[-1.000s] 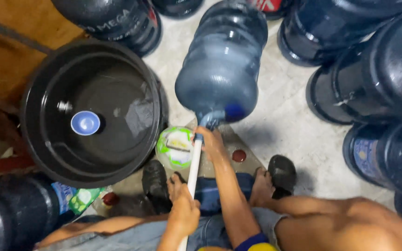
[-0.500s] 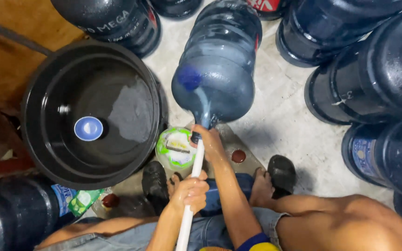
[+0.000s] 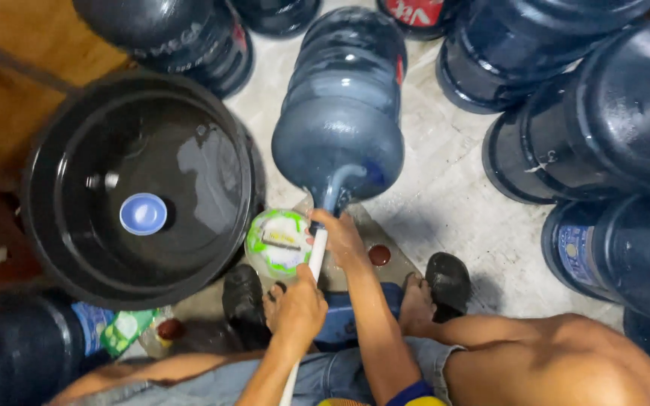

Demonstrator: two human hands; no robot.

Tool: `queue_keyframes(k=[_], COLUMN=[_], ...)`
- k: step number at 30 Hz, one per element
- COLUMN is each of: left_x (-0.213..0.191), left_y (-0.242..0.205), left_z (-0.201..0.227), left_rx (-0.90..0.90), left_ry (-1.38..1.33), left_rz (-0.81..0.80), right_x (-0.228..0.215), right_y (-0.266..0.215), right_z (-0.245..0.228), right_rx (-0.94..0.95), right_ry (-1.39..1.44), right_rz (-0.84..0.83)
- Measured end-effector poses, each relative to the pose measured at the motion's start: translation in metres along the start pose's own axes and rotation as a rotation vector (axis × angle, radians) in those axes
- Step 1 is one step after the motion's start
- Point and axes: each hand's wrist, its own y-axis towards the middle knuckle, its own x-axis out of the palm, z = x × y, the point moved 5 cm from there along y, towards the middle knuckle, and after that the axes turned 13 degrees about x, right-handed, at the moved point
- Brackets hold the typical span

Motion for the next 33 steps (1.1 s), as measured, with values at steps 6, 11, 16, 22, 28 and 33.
queue_keyframes(k=[6, 11, 16, 22, 28, 33], left_x=[-0.021, 0.075, 0.077, 0.051, 0.048, 0.042], left_y=[-0.007, -0.041, -0.027, -0.020, -0.026, 0.035], left_z=[-0.008, -0.043, -0.048, -0.026, -0.026, -0.004], left_rx=[-0.184, 0.385, -0.091, 0.060, -0.136, 0.011], left_ry=[-0.604, -0.472, -0.428, -0.313, -0.407, -0.716], left_rz=[-0.099, 0.386, 0.098, 0.194, -0.007, 0.174], right_x=[0.004, -0.011, -0.005, -0.016, -0.012, -0.027], right_y=[0.056, 0.074, 0.092, 0.093, 0.089, 0.116], right_z=[0.029, 0.039, 0.062, 0.067, 0.062, 0.072], right_rx=[0.136, 0.013, 0.056, 0.115, 0.116, 0.066], right_ry=[0.212, 0.363, 0.310, 0.449, 0.488, 0.410], right_rz=[-0.366, -0.473, -0.363, -0.582, -0.614, -0.469])
